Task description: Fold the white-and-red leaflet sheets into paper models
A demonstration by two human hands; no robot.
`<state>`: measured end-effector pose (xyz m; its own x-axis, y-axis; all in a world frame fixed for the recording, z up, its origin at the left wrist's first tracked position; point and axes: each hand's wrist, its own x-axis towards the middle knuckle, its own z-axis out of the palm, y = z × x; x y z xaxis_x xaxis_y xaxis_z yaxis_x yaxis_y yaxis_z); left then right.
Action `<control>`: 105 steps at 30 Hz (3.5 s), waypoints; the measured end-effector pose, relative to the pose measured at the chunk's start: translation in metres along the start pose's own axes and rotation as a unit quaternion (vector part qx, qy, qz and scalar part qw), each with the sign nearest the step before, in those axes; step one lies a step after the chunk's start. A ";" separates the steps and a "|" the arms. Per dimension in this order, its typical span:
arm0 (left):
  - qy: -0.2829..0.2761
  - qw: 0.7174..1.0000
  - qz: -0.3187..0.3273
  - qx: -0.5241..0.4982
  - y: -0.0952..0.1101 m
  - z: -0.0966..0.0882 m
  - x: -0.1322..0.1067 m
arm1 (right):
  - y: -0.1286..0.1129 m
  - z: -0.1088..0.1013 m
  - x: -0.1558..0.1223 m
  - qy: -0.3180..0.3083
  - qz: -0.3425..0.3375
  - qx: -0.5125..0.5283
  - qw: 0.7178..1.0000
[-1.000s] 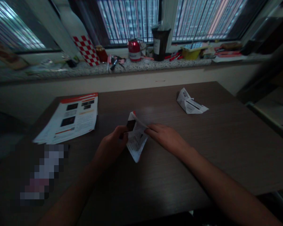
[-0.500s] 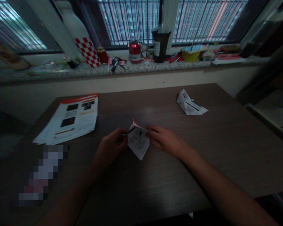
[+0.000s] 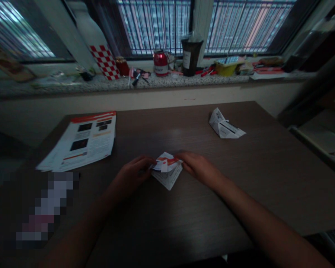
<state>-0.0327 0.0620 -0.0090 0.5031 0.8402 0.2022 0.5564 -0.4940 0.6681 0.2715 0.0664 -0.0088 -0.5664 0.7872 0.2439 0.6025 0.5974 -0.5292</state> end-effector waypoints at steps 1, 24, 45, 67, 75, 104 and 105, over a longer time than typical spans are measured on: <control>-0.009 1.000 0.005 0.007 -0.001 0.000 0.000 | 0.001 0.000 -0.001 -0.006 -0.012 -0.007 1.000; -0.081 0.983 0.061 0.154 0.015 0.002 0.001 | 0.001 0.008 -0.012 -0.030 -0.092 -0.054 0.994; 0.038 0.995 -0.013 0.096 0.005 0.025 0.015 | 0.012 0.023 -0.002 0.038 -0.056 -0.005 0.998; 0.076 0.969 -0.167 -0.165 0.008 0.024 0.014 | -0.006 0.019 -0.001 0.061 0.058 0.111 0.990; 0.071 0.949 -0.205 -0.227 0.016 0.017 0.012 | -0.010 0.021 -0.006 0.052 0.127 0.189 0.972; 0.078 0.964 -0.212 -0.138 0.012 0.017 0.011 | -0.003 0.023 0.000 0.052 0.185 0.305 0.933; 0.081 0.965 -0.208 -0.134 0.014 0.017 0.011 | -0.004 0.023 0.000 0.051 0.186 0.307 0.932</control>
<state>-0.0080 0.0609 -0.0100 0.1510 0.9881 -0.0290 0.4856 -0.0486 0.8729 0.2561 0.0606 -0.0254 -0.3080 0.9513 0.0104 0.2925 0.1051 -0.9505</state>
